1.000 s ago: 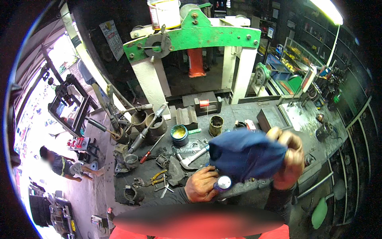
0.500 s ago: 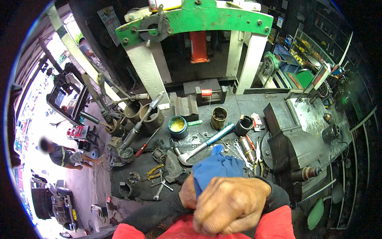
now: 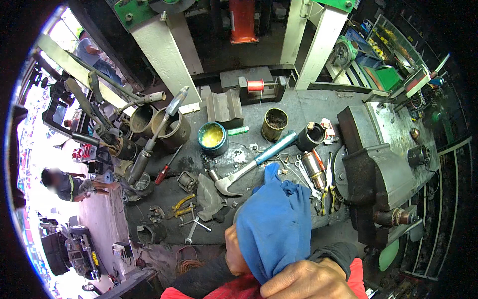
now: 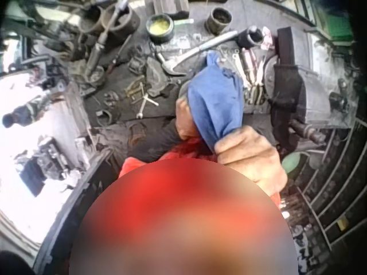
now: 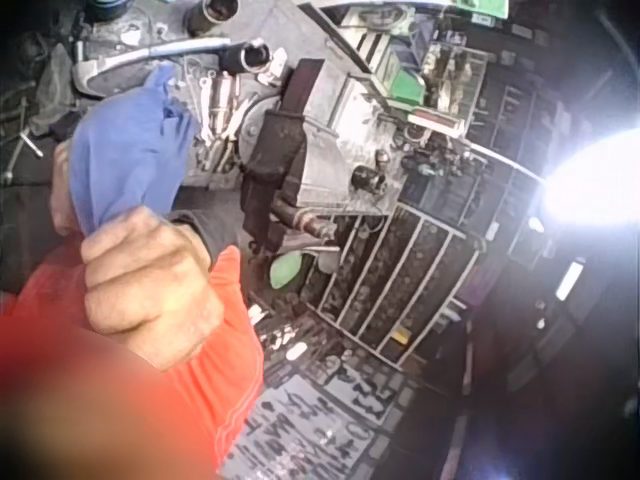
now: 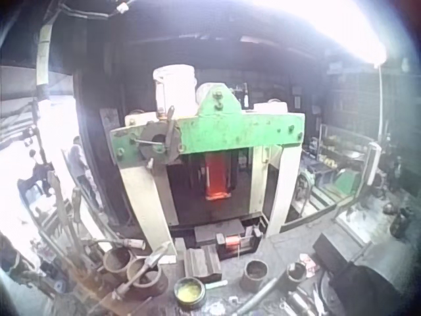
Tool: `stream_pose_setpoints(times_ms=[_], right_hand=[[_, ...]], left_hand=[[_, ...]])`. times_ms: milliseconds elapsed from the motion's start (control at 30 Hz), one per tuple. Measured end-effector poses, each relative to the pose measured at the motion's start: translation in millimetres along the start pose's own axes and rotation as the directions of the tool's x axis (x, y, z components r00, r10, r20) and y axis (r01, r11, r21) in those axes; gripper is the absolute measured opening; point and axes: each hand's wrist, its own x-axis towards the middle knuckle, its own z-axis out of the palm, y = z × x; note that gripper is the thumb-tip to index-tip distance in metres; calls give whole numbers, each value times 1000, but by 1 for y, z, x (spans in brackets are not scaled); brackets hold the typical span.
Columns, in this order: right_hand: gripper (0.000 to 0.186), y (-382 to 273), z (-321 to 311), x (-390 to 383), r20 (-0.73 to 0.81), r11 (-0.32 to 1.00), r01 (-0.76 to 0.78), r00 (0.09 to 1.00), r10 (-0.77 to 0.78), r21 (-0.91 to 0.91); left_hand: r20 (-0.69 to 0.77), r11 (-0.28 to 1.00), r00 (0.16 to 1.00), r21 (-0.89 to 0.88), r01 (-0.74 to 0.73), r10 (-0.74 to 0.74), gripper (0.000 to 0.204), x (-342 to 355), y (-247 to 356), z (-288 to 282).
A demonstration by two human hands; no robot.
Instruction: The person disassembles a mechanical component, cleans it with a blue cloth, and applies lubricant from a spray can. They then reassemble the part by inserting small metal pieces and wiping excess lubricant.
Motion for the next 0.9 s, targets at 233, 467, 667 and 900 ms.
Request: stream_pose_setpoints(times_ms=[233, 467, 667, 900], right_hand=[[12, 1, 8, -10, -67, 992, -26, 998, 18, -120], [11, -14, 23, -13, -162, 920, -191, 976, 142, -341], [21, -14, 17, 23, -6, 955, -238, 971, 241, -178], [36, -6, -8, 25, 449, 958, -222, 885, 121, 181]], left_hand=[[17, 1000, 999, 5, 30, -30, 39, -4, -2, 1], [-22, 1000, 999, -3, 28, -29, 49, -2, -1, 6], [-7, 994, 1000, -109, -13, 13, 55, 11, 3, -4], [50, 949, 999, -313, 24, -9, 53, 23, 8, -12]])
